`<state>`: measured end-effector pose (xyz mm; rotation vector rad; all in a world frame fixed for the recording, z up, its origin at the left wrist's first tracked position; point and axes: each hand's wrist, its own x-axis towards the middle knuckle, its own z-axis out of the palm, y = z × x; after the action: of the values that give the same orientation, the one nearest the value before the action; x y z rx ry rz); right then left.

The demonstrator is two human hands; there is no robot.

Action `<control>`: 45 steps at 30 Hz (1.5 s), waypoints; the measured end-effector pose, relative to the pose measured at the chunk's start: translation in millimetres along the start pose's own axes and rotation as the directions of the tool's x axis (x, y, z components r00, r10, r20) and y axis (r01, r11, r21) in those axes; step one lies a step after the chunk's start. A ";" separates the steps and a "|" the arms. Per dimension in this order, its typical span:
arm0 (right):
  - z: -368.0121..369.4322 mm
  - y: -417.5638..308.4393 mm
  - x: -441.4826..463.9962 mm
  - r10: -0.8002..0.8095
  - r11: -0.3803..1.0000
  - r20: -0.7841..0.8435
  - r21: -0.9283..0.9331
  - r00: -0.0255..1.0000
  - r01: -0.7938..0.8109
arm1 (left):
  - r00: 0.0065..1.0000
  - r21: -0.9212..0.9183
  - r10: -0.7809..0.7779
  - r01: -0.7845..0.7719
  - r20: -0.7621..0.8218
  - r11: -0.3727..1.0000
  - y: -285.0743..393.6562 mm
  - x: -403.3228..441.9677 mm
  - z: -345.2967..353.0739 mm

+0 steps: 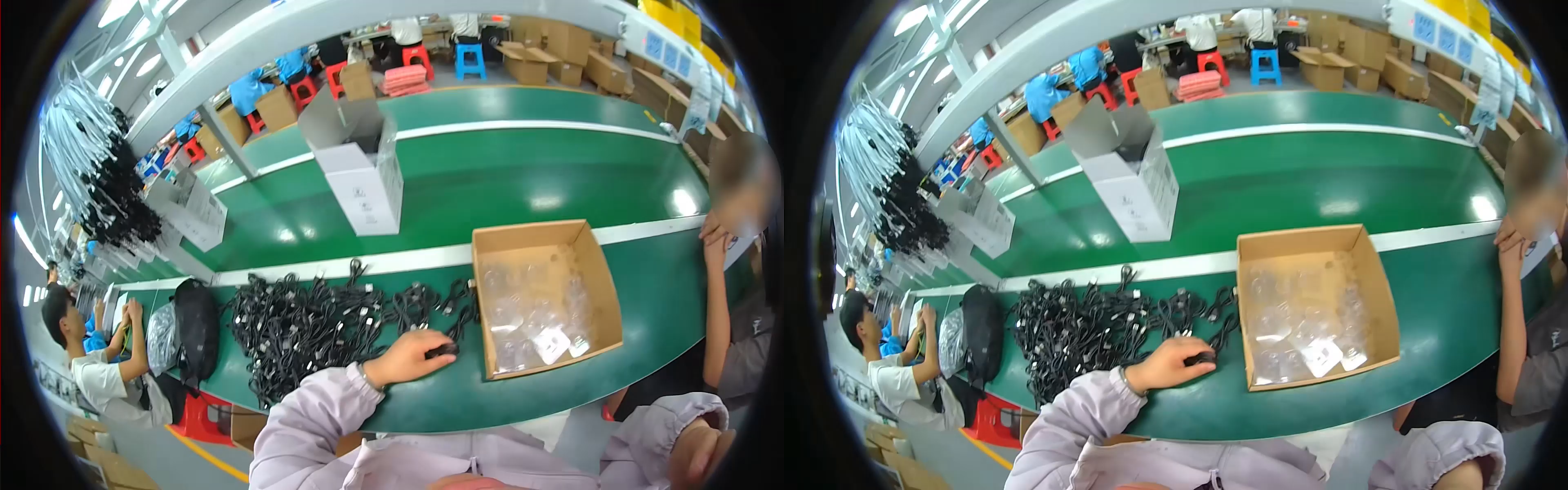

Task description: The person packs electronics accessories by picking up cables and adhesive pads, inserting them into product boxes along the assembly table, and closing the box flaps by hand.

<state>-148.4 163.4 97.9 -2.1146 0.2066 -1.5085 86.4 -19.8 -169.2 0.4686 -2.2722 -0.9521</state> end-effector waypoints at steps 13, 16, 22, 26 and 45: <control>12.7 -39.5 -12.5 -0.146 0.983 -0.088 -0.124 0.985 0.135 | 0.992 0.030 -0.119 0.118 0.031 0.993 4.8 -1.2 2.0; 14.1 -47.3 -17.0 -0.165 0.978 -0.090 -0.146 0.982 0.151 | 0.997 0.056 -0.060 0.058 0.040 0.997 1.1 -1.2 1.9; 9.6 -53.0 -23.5 -0.217 0.966 -0.079 -0.163 0.973 0.202 | 0.995 0.350 -0.068 0.090 -0.076 0.932 19.6 2.7 5.4; 4.6 -58.2 -26.3 -0.242 0.959 -0.075 -0.169 0.967 0.227 | 0.999 0.553 -0.008 0.036 -0.053 0.832 29.5 5.7 3.7; -6.9 -32.5 -15.6 -0.248 0.952 -0.029 -0.195 0.968 0.238 | 0.326 0.714 0.902 -0.556 -0.284 0.426 237.1 67.5 -108.2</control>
<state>-166.1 195.1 102.8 -2.3207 0.1156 -1.7496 89.0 49.6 90.9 -0.1512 -1.6669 0.3345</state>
